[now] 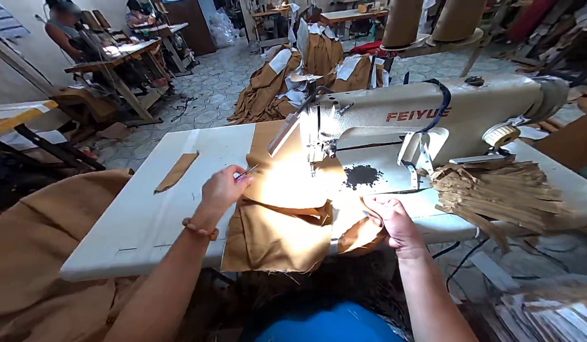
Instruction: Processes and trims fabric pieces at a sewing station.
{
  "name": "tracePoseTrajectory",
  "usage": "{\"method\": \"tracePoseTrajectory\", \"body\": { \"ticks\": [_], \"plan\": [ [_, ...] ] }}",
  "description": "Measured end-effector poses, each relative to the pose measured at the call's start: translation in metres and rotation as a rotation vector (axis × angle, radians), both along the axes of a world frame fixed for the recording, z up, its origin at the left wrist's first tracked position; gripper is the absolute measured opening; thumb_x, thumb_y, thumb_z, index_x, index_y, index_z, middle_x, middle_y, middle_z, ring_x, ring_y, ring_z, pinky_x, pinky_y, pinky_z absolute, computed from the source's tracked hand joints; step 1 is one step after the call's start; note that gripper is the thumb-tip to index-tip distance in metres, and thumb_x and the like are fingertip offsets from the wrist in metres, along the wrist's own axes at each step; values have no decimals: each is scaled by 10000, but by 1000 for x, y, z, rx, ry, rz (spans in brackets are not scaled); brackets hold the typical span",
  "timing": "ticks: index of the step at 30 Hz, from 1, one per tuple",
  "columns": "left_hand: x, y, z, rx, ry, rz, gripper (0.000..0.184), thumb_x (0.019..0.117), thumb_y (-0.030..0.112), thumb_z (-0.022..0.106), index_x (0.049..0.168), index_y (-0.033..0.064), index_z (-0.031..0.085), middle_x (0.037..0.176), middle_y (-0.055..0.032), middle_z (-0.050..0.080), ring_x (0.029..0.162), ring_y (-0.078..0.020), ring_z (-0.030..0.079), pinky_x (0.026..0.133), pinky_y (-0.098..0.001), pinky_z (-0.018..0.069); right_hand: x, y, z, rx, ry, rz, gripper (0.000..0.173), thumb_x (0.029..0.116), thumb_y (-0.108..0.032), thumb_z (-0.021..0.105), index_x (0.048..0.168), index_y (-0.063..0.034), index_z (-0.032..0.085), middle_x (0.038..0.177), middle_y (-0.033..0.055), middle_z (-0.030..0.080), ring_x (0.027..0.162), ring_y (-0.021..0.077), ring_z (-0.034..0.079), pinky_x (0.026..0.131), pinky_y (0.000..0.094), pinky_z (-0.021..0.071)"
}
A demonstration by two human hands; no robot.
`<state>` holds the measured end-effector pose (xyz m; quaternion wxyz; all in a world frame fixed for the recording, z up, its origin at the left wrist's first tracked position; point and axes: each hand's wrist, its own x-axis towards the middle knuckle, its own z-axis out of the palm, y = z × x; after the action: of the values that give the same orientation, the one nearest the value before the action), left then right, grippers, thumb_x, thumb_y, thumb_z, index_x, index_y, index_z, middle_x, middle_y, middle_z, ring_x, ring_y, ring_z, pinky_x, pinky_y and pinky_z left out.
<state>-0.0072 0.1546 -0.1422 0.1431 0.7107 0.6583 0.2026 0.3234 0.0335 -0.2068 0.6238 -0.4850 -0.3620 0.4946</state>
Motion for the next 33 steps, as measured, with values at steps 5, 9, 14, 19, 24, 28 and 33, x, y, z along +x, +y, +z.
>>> {"method": "tracePoseTrajectory", "body": {
  "ticks": [5, 9, 14, 19, 24, 28, 33],
  "plan": [
    [47, -32, 2, 407, 134, -328, 303, 1008, 168, 625, 1284, 57, 682, 1028, -206, 707, 862, -405, 704, 705, -627, 539, -7, 2, 2, -6, 18, 10, 320, 1036, 6, 468, 762, -85, 605, 541, -64, 511, 435, -12, 428, 453, 137, 396],
    [83, -47, 1, 620, 238, -650, 204, 877, 132, 722, 1062, 146, 806, 884, -116, 731, 720, -304, 705, 559, -506, 537, -9, -1, 6, 9, 22, 29, 319, 1038, 8, 455, 770, -84, 602, 557, -64, 520, 446, -15, 434, 456, 133, 393],
    [116, -49, -7, 552, 333, -730, 212, 875, 74, 695, 1054, 116, 800, 826, -102, 718, 615, -292, 672, 496, -477, 503, -11, -6, 11, 18, 8, 63, 317, 1027, 22, 460, 773, -73, 623, 569, -62, 549, 453, -25, 446, 457, 121, 387],
    [107, -47, -8, 521, 212, -631, 197, 933, 124, 669, 1080, 132, 799, 800, -120, 733, 651, -327, 693, 548, -529, 511, -11, -13, 13, 45, 9, 116, 328, 1037, 11, 401, 809, -80, 619, 588, -60, 582, 475, -17, 507, 479, 131, 444],
    [84, -60, 6, 31, -382, -742, 660, 856, 377, 759, 1431, 113, 572, 708, 74, 541, 605, -7, 469, 573, -223, 425, -27, -23, 14, 156, 100, 436, 339, 1030, -106, 405, 842, -164, 682, 636, -94, 666, 499, -46, 566, 477, 118, 467],
    [75, -79, 15, -19, -640, -982, 130, 895, 159, 746, 820, 58, 717, 655, 151, 583, 608, 136, 482, 557, -59, 393, -43, -24, 11, 308, 180, 721, 287, 1049, -213, 502, 902, -228, 748, 705, -130, 696, 547, -80, 580, 500, 104, 473],
    [46, -103, 69, 259, -416, -1179, 115, 932, 115, 625, 874, 31, 678, 760, 58, 603, 717, 83, 536, 634, -65, 455, -80, -23, -11, 358, -45, 995, 122, 946, -174, 678, 1053, -143, 727, 916, -132, 740, 837, -64, 669, 767, 162, 565]
  ]
}}
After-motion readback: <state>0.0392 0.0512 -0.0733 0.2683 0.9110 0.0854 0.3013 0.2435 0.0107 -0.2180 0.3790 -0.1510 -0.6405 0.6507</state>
